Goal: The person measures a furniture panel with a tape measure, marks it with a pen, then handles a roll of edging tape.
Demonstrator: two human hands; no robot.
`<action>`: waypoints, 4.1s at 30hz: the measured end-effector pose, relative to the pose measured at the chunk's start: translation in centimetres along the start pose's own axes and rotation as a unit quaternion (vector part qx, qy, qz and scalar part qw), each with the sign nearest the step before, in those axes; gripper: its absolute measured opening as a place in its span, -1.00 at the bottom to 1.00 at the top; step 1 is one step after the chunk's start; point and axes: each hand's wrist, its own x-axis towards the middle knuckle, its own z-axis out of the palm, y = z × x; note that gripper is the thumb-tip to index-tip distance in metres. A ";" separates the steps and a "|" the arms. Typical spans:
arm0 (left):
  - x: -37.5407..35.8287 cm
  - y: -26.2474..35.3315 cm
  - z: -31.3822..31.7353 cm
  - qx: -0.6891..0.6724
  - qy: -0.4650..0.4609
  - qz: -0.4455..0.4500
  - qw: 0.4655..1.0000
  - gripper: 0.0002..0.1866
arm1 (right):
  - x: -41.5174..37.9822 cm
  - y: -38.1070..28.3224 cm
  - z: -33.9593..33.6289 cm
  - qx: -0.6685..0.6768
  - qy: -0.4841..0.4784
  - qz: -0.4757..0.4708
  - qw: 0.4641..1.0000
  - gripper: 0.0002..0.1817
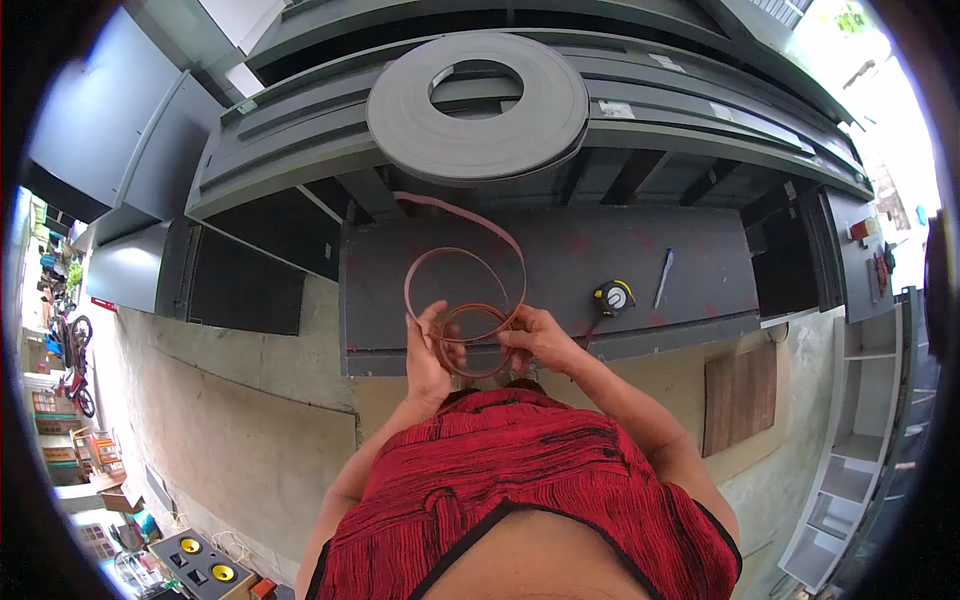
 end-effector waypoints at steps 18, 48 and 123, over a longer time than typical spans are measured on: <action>0.0 -0.5 -5.4 0.178 -0.012 0.075 0.981 -0.47 | 2.0 -1.1 -0.8 0.013 0.035 -0.059 0.998 -0.78; 3.0 8.2 0.9 0.611 -0.229 0.241 0.719 -0.78 | 2.4 -3.7 0.4 -0.083 -0.028 -0.079 0.993 -0.72; 5.6 2.4 -1.4 -0.114 0.134 0.059 0.983 -0.76 | 5.3 0.7 4.0 0.191 0.018 0.050 0.980 -0.69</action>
